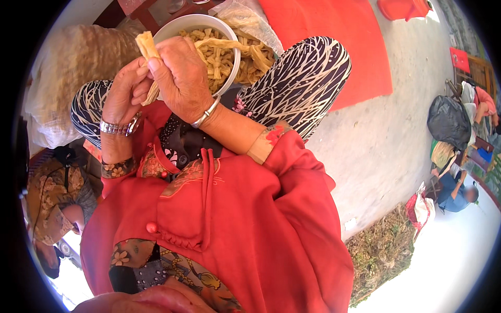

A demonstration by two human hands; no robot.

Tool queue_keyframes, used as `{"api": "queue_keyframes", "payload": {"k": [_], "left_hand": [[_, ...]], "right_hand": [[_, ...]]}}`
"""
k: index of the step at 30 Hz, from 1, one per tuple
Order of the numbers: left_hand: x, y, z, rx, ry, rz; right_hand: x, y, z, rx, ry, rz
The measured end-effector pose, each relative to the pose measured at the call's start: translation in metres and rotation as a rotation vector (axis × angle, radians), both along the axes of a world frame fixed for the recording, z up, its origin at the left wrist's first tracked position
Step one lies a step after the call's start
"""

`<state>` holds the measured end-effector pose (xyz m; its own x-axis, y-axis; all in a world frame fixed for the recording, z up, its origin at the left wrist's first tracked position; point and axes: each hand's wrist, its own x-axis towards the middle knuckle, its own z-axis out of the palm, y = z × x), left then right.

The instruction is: The person processes bamboo strips by repeatedly folding them into bundles and then using a manual cutting tool to trim them to size.

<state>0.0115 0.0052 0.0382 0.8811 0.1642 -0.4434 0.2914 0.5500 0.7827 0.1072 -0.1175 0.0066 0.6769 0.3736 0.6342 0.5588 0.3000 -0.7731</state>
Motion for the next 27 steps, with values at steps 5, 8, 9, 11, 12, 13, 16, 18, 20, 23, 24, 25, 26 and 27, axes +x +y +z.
{"api": "queue_keyframes", "payload": {"k": [5, 8, 9, 11, 12, 13, 16, 18, 20, 23, 24, 25, 26, 27], "left_hand": [[-0.011, -0.011, 0.011, 0.506, -0.066, 0.013], [-0.01, -0.02, 0.017, 1.131, -0.183, 0.107], [-0.009, -0.019, 0.018, 1.35, -0.271, 0.105], [-0.008, -0.02, 0.017, 1.547, -0.364, 0.098], [-0.01, -0.022, 0.016, 1.529, -0.36, 0.097], [-0.011, -0.024, 0.014, 1.511, -0.357, 0.097], [-0.018, -0.024, 0.005, 1.41, -0.358, 0.039], [-0.018, -0.023, 0.001, 1.199, -0.273, 0.085], [-0.022, -0.021, -0.001, 0.756, -0.122, 0.148], [-0.019, -0.018, -0.001, 0.267, -0.254, 0.211], [-0.018, -0.016, -0.002, 0.109, -0.307, 0.219], [-0.02, -0.015, -0.007, 0.049, -0.334, 0.202], [-0.02, -0.016, -0.01, 0.055, -0.323, 0.197], [-0.018, -0.019, -0.012, 0.066, -0.311, 0.194]], "right_hand": [[-0.009, -0.001, 0.002, -0.178, 0.425, 0.199], [-0.002, 0.002, 0.002, -0.274, 0.424, 0.286], [0.002, -0.001, 0.005, -0.324, 0.405, 0.332], [0.007, -0.004, 0.003, -0.382, 0.379, 0.415], [0.008, -0.004, 0.001, -0.388, 0.372, 0.458], [0.009, -0.004, -0.001, -0.395, 0.365, 0.5], [0.01, -0.011, 0.001, -0.421, 0.398, 0.552], [0.01, -0.016, -0.001, -0.475, 0.3, 0.481], [0.008, -0.019, 0.0, -0.459, 0.265, 0.429], [0.001, -0.02, 0.005, -0.366, 0.267, 0.407], [0.002, -0.018, 0.005, -0.359, 0.239, 0.407], [0.002, -0.016, 0.006, -0.351, 0.211, 0.408], [0.004, -0.019, 0.006, -0.394, 0.237, 0.436], [0.008, -0.023, 0.005, -0.433, 0.263, 0.467]]}}
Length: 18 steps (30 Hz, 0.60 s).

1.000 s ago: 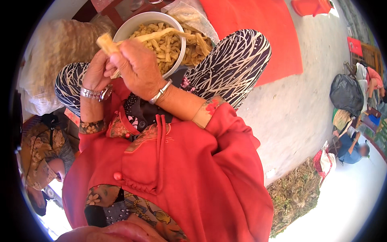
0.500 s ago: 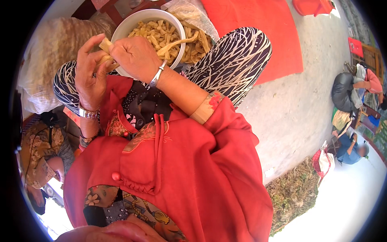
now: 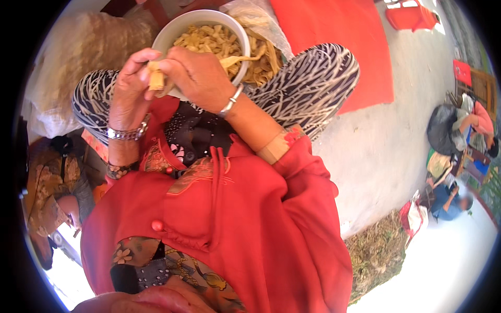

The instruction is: The person processes bamboo strips by repeatedly folding them into bundles and then using a manual cutting tool to trim them to size.

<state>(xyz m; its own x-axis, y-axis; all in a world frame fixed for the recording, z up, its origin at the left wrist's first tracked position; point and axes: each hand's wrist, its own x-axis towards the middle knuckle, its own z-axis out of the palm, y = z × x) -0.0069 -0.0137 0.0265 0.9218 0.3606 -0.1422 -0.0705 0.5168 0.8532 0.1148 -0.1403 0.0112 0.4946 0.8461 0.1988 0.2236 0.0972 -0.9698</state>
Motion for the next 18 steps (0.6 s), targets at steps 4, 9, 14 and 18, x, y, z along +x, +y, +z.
{"api": "queue_keyframes", "payload": {"k": [4, 9, 14, 18], "left_hand": [[0.012, -0.015, -0.007, 0.579, 0.115, 0.118], [0.009, -0.013, -0.007, 0.937, 0.034, 0.003], [0.015, -0.026, -0.015, 0.934, 0.035, 0.073], [0.014, -0.029, -0.023, 0.575, 0.217, 0.139]], "right_hand": [[-0.003, -0.009, -0.013, -0.071, 0.426, 0.08], [-0.008, -0.009, -0.028, -0.013, 0.784, 0.083], [-0.009, -0.006, -0.025, -0.091, 0.744, 0.003], [-0.011, -0.007, -0.018, -0.14, 0.388, -0.072]]}}
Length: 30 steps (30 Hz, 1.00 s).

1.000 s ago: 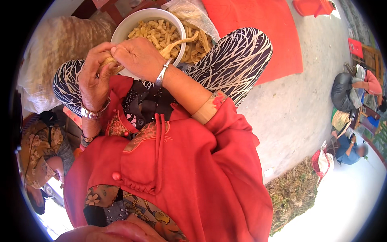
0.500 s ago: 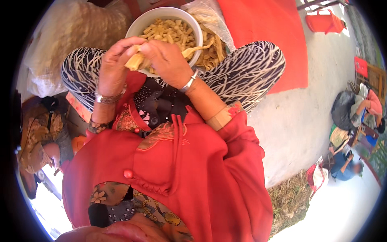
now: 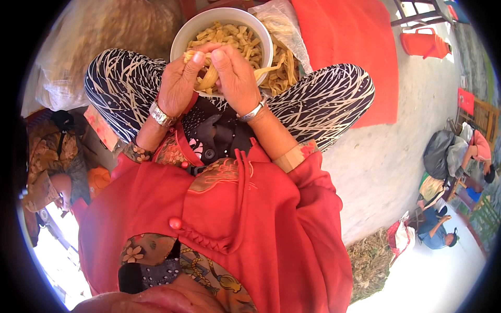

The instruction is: The person processes bamboo strips by repeatedly folding them into bundles and then using a manual cutting tool to trim them to size.

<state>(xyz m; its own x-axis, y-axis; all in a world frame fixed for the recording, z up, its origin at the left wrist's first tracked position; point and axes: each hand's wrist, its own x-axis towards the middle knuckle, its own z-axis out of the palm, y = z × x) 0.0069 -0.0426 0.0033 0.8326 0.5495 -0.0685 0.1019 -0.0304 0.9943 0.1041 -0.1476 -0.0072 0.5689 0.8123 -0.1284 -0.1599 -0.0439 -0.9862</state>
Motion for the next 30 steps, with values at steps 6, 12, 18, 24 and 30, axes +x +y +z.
{"api": "queue_keyframes", "payload": {"k": [6, 12, 18, 24, 30], "left_hand": [[-0.005, 0.003, -0.004, -0.483, -0.071, -0.146], [-0.007, 0.012, -0.01, -1.066, -0.194, -0.356], [-0.009, 0.014, -0.018, -1.222, -0.297, -0.299], [-0.017, 0.033, -0.02, -1.249, -0.393, -0.279], [-0.004, 0.024, -0.009, -0.85, -0.113, -0.035]], "right_hand": [[0.004, -0.004, -0.007, 0.058, -0.141, -0.076], [0.0, -0.016, 0.001, -0.037, -0.154, -0.146], [0.004, -0.039, -0.004, -0.06, -0.205, -0.186], [0.011, -0.063, -0.009, -0.228, -0.315, -0.183], [0.014, -0.048, -0.015, -0.194, -0.348, -0.139]]}}
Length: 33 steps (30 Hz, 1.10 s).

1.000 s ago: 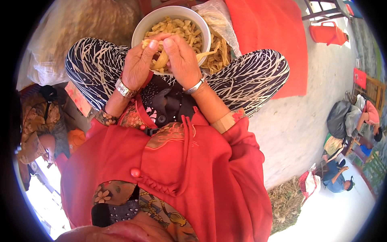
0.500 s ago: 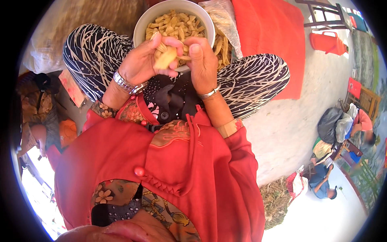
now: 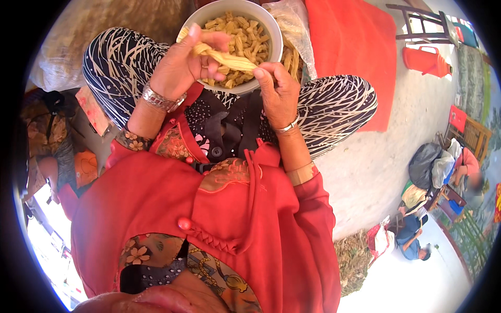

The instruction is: The person processes bamboo strips by repeatedly folding them into bundles and then using a manual cutting tool to trim them to size.

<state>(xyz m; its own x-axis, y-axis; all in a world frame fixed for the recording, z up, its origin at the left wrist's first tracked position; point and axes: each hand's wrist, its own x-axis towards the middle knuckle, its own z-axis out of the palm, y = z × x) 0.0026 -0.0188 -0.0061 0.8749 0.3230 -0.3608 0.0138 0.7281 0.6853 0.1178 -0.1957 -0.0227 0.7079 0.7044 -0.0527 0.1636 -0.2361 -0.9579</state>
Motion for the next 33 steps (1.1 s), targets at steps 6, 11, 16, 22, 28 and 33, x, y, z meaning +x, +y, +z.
{"api": "queue_keyframes", "payload": {"k": [6, 11, 16, 22, 28, 33], "left_hand": [[-0.005, 0.002, -0.003, 0.211, 0.328, -0.095], [-0.011, 0.007, -0.016, 0.139, 0.267, -0.062], [-0.018, 0.013, -0.001, 0.041, 0.157, 0.113], [-0.008, 0.031, 0.014, 0.081, 0.092, 0.25], [0.062, 0.078, 0.053, 0.361, 0.048, 0.297], [0.126, 0.13, 0.082, 0.684, -0.067, 0.396]], "right_hand": [[-0.005, 0.013, -0.001, -0.088, 0.234, 0.133], [-0.012, 0.03, 0.009, -0.175, 0.313, 0.341], [-0.004, 0.039, 0.026, -0.151, 0.158, 0.481], [0.017, 0.051, 0.046, -0.078, -0.05, 0.473], [0.095, 0.112, 0.07, -0.015, -0.731, 0.32], [0.149, 0.158, 0.103, -0.068, -1.023, 0.179]]}}
